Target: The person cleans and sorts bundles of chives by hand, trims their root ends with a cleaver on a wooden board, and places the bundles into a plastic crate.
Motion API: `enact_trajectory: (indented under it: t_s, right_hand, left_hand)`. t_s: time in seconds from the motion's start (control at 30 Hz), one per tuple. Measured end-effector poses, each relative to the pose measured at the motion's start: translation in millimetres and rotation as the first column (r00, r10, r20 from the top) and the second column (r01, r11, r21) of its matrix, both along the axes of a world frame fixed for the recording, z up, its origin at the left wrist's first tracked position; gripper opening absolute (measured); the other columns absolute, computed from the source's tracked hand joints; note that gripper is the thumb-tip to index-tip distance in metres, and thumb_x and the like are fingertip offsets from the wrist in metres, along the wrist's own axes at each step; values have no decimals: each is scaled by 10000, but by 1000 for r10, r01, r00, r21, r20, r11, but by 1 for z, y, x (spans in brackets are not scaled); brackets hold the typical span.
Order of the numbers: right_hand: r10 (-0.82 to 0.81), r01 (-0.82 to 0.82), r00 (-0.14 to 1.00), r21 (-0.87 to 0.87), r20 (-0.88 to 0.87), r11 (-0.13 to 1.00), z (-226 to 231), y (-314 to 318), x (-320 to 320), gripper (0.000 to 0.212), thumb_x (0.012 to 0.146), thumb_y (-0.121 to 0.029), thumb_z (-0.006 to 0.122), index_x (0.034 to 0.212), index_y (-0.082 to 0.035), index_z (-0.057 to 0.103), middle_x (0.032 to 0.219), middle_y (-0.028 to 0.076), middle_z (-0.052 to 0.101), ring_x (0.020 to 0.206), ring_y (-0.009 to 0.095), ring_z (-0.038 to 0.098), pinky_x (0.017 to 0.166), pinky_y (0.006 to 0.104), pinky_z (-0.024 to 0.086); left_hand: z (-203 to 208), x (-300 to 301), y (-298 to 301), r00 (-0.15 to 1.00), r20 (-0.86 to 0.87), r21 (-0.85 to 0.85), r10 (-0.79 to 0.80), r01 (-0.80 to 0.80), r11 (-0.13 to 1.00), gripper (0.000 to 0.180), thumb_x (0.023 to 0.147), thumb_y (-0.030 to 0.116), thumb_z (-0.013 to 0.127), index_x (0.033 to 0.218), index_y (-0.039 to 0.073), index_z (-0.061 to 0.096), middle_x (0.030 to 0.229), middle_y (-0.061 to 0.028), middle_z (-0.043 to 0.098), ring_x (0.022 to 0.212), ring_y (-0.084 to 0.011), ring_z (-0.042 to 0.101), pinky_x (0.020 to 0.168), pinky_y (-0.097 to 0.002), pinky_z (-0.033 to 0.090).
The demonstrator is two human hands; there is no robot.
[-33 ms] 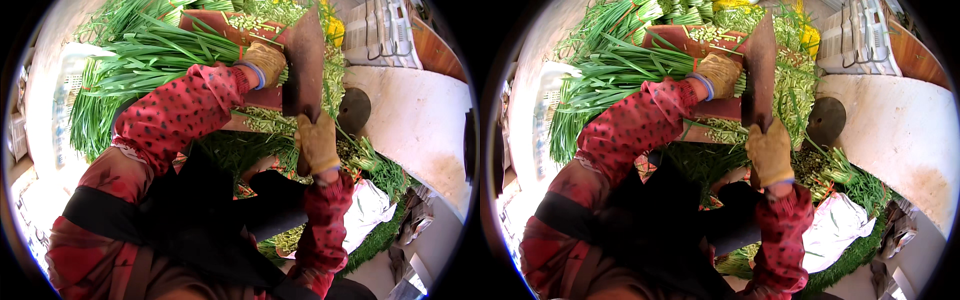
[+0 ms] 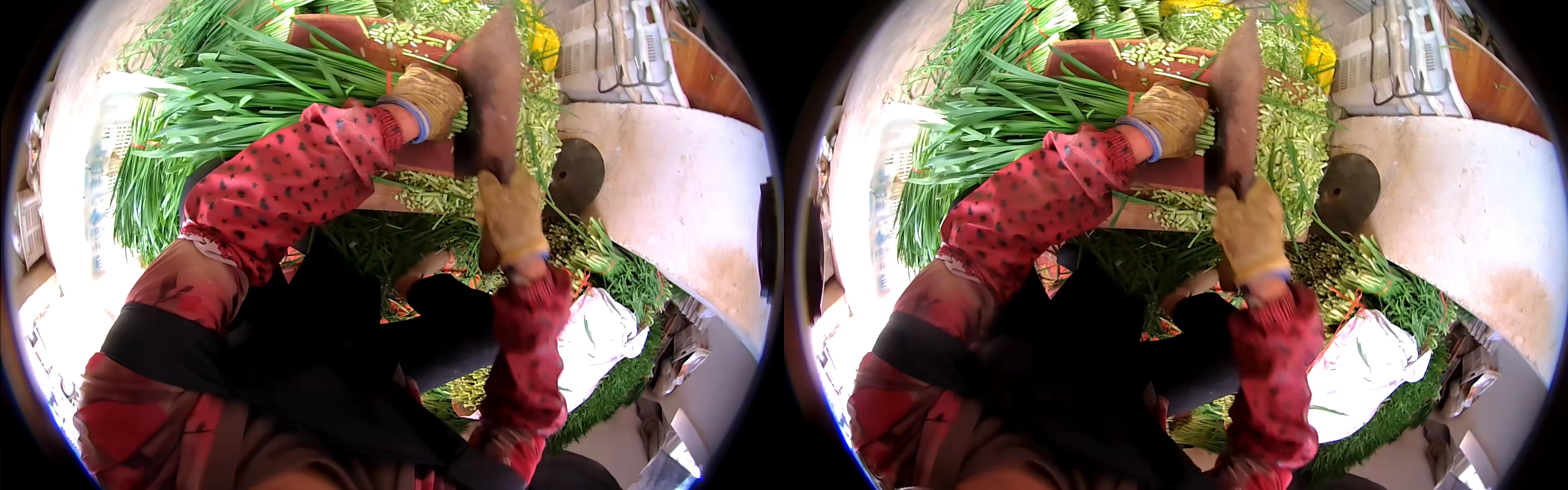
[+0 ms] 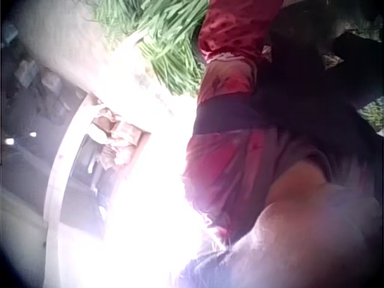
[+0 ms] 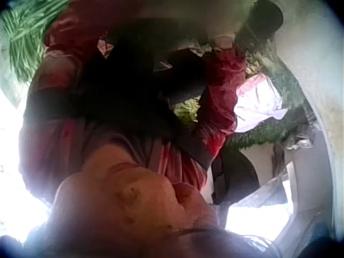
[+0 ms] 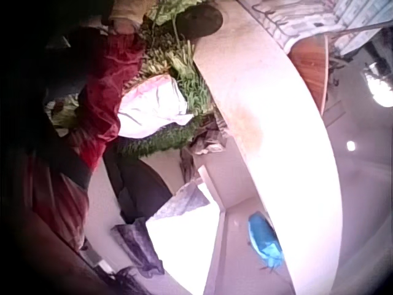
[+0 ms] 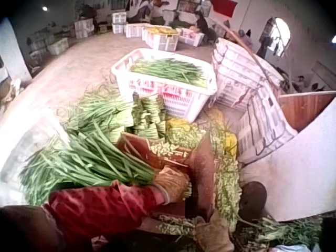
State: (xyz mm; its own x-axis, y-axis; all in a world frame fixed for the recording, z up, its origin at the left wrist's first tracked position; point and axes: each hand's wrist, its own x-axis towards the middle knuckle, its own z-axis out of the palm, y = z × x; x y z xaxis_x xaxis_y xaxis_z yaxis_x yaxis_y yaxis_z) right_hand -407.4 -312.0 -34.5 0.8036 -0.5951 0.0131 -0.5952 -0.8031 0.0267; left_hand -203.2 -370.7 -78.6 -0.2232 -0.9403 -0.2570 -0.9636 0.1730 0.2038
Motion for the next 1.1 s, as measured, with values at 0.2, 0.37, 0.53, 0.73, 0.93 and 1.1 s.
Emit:
enact_trajectory:
  t_s: [0.2, 0.37, 0.53, 0.73, 0.93, 1.1]
  right_hand:
    - [-799, 648, 543, 477, 257, 594, -56, 18, 50, 331, 830, -232, 658, 990, 53, 602, 804, 296, 641, 821, 428, 648, 760, 483, 524]
    - [-802, 611, 550, 544, 232, 576, -37, 23, 29, 351, 840, -244, 646, 1038, 40, 592, 849, 259, 667, 842, 437, 647, 782, 485, 521]
    - [-833, 749, 471, 366, 291, 552, -24, 28, -12, 373, 883, -303, 623, 1120, -19, 577, 846, 232, 673, 744, 401, 657, 674, 470, 523]
    - [-725, 722, 649, 115, 229, 682, -59, 17, 17, 451, 893, -304, 630, 1290, -100, 563, 926, 124, 647, 814, 306, 656, 675, 392, 537]
    - [-578, 604, 594, 163, 560, 780, -42, 9, 46, 349, 871, -399, 662, 1031, -90, 689, 907, 125, 660, 843, 287, 642, 760, 395, 513]
    - [-691, 613, 602, 324, 400, 721, -54, 4, 77, 348, 897, -402, 620, 918, -58, 658, 934, 174, 660, 891, 372, 631, 785, 441, 500]
  left_hand:
    - [1, 8, 4, 999, -8, 55, -39, 40, 998, 542, 633, 329, 796, 1064, 40, 636, 983, -189, 693, 928, -343, 675, 794, -440, 540]
    - [14, 28, 14, 989, -96, -17, -115, 114, 993, 996, 608, 375, 847, 1418, 22, 387, 1098, -245, 639, 1051, -377, 619, 896, -449, 493]
    - [23, 74, 34, 996, -32, 105, -80, 83, 991, 1258, 576, 394, 874, 1533, 79, 122, 1292, -255, 543, 1148, -386, 569, 962, -419, 461]
    - [26, 90, 44, 999, -15, 98, -43, 44, 994, 1158, 590, 417, 848, 1512, 92, 228, 1347, -241, 505, 1152, -388, 570, 956, -433, 463]
    - [26, 85, 50, 1000, 8, 98, -23, 22, 995, 1135, 596, 424, 842, 1508, 110, 246, 1266, -243, 558, 1104, -383, 596, 916, -440, 483]
    - [35, 77, 53, 1000, 26, 98, 0, -2, 995, 1103, 607, 407, 829, 1504, 105, 262, 1228, -239, 576, 1070, -365, 610, 887, -430, 493]
